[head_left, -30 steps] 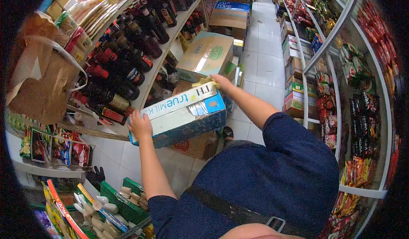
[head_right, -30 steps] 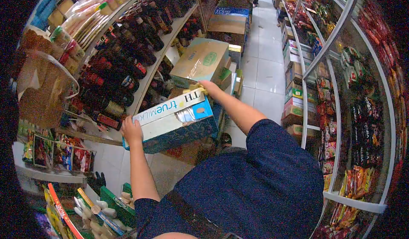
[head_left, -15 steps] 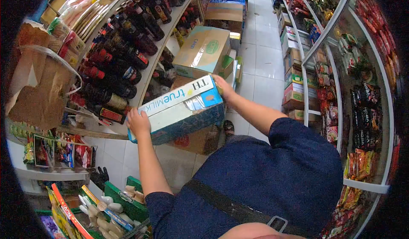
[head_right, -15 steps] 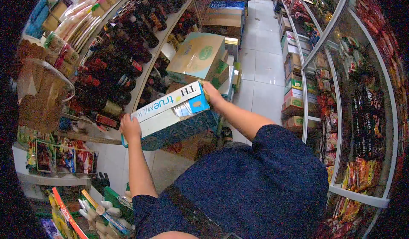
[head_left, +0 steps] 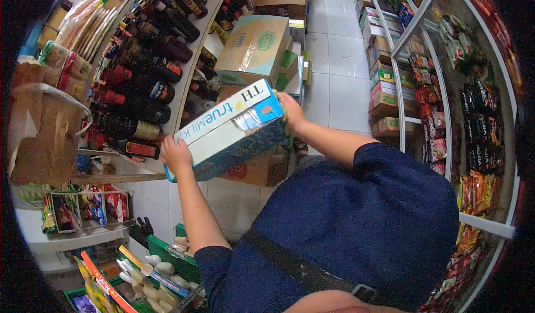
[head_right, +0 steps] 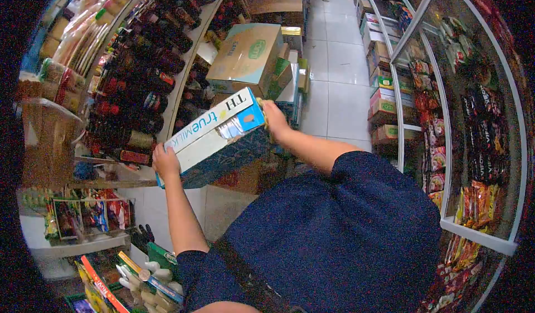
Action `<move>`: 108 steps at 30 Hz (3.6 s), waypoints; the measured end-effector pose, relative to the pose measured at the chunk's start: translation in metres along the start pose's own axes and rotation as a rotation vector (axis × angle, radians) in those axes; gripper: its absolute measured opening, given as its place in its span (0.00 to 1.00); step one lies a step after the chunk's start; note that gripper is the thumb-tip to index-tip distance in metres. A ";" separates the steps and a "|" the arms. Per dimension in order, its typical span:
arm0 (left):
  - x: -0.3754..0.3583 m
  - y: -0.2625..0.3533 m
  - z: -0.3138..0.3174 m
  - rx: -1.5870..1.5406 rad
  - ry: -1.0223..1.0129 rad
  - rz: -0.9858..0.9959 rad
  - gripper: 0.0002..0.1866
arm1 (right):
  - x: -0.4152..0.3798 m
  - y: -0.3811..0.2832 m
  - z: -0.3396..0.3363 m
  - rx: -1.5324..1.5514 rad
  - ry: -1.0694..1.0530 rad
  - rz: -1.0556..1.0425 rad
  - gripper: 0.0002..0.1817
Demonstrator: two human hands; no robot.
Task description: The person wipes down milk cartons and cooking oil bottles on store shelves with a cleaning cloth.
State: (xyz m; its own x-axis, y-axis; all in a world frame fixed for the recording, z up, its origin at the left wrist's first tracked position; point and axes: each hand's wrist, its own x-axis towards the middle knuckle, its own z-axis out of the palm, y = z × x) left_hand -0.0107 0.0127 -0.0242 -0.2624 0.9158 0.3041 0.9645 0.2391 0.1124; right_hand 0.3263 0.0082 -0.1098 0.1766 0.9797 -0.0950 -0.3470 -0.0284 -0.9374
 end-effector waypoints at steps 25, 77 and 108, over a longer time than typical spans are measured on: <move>-0.002 -0.004 -0.001 -0.035 0.057 -0.031 0.18 | 0.032 -0.026 0.195 -0.705 -0.810 -0.653 0.24; 0.003 -0.044 0.033 -0.196 0.039 0.113 0.18 | -0.022 0.002 0.195 -0.880 -1.288 -1.325 0.13; 0.018 -0.079 -0.030 -0.319 -0.308 0.569 0.36 | -0.114 0.112 0.205 0.496 0.715 0.588 0.43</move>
State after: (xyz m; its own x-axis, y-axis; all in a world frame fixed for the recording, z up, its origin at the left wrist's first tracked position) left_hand -0.0931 0.0005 0.0011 0.3439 0.9310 0.1227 0.8810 -0.3651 0.3008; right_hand 0.0782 -0.0657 -0.1354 0.3044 0.4881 -0.8179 -0.8646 -0.2187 -0.4523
